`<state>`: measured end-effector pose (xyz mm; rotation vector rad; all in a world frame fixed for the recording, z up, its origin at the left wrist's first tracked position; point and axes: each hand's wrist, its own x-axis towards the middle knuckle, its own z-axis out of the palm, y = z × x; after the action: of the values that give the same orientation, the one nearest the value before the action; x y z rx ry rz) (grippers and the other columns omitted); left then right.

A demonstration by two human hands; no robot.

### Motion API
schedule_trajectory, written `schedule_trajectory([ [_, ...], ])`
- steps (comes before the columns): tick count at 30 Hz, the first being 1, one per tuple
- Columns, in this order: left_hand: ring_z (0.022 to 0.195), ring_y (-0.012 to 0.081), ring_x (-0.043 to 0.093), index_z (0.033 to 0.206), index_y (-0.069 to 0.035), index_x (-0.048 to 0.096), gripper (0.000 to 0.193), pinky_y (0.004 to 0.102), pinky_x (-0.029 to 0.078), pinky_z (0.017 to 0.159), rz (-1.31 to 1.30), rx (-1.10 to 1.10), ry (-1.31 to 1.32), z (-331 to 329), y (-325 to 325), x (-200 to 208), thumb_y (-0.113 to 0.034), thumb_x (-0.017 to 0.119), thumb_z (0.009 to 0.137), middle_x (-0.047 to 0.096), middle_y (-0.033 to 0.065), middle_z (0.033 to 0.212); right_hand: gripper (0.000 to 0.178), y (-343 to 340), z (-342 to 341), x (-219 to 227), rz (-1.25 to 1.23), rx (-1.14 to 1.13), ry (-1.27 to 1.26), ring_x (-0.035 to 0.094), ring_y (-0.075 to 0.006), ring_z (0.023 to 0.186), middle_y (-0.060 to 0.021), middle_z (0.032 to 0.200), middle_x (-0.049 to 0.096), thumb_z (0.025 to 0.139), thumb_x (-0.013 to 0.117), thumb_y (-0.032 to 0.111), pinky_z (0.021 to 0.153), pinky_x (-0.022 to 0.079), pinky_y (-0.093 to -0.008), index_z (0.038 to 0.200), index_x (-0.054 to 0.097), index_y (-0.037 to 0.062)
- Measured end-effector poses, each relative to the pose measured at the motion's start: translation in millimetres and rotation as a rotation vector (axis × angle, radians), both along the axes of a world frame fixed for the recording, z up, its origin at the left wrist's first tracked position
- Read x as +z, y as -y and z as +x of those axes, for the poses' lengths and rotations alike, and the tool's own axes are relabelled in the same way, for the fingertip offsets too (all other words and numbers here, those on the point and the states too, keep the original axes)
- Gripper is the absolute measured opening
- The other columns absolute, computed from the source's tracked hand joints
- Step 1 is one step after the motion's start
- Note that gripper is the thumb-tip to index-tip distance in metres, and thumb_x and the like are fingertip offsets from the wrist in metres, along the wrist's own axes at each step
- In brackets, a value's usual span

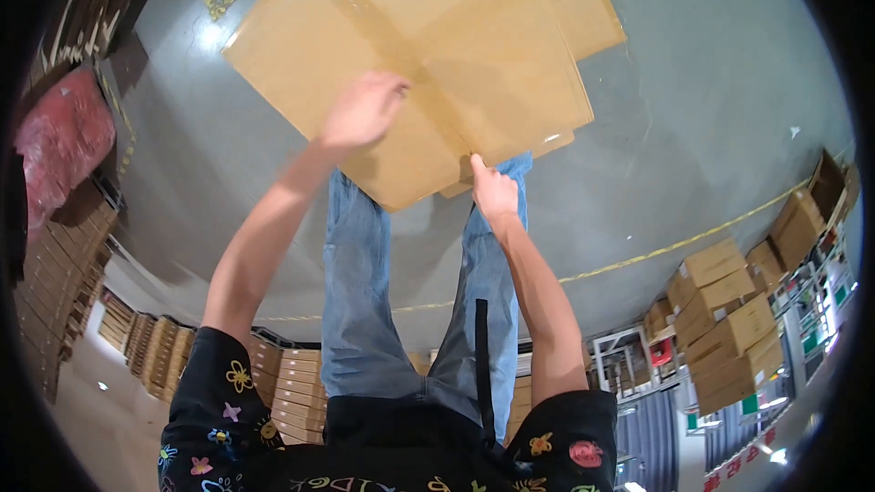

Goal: Assembling electronic components into plastic housings using an electric screwdriver and packing them into cardboard boxes.

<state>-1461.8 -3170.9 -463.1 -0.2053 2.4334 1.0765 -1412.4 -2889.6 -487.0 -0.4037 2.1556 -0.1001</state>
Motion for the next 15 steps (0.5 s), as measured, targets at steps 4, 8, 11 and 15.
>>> schedule_trajectory([
  [4,0.12,0.0249,0.047,0.111,-0.007,0.06,0.033,0.0398,0.041,0.094,-0.119,-0.429,-0.097,22,-80,-23,-0.012,0.053,0.079,0.055,0.0086,0.123,0.024,-14,-7,7,0.0,0.002,0.113,0.064,-0.0404,0.074,-0.0194,0.081,0.065,0.086,0.047,0.017,0.063,0.051,-0.0516,0.109,0.041,0.0137],
  [8,0.132,0.0219,0.034,0.13,-0.013,0.046,0.049,0.0422,0.032,0.104,-0.365,-0.522,-0.18,53,-79,-39,-0.013,0.052,0.082,0.04,0.0067,0.141,0.029,-19,-2,17,0.055,-0.129,0.209,0.064,-0.0409,0.08,-0.0218,0.083,0.065,0.086,0.047,0.013,0.07,0.05,-0.0506,0.114,0.04,0.0132],
  [11,0.137,0.0221,0.027,0.139,-0.016,0.036,0.058,0.0437,0.025,0.109,-0.48,-0.806,-0.139,43,-78,-34,-0.014,0.052,0.082,0.032,0.0056,0.147,0.024,-19,1,30,0.103,-0.462,0.215,0.062,-0.0435,0.084,-0.0237,0.089,0.064,0.092,0.046,0.022,0.075,0.048,-0.0522,0.112,0.042,0.0093],
  [15,0.137,0.0223,0.026,0.139,-0.011,0.034,0.061,0.0441,0.021,0.112,-0.625,-0.926,-0.003,38,-95,-24,-0.016,0.053,0.082,0.031,0.0069,0.146,0.029,-6,-13,3,-0.267,-0.71,-0.294,0.057,-0.039,0.096,-0.0244,0.115,0.055,0.088,0.056,0.022,0.084,0.046,-0.0469,0.106,0.046,0.0008],
])
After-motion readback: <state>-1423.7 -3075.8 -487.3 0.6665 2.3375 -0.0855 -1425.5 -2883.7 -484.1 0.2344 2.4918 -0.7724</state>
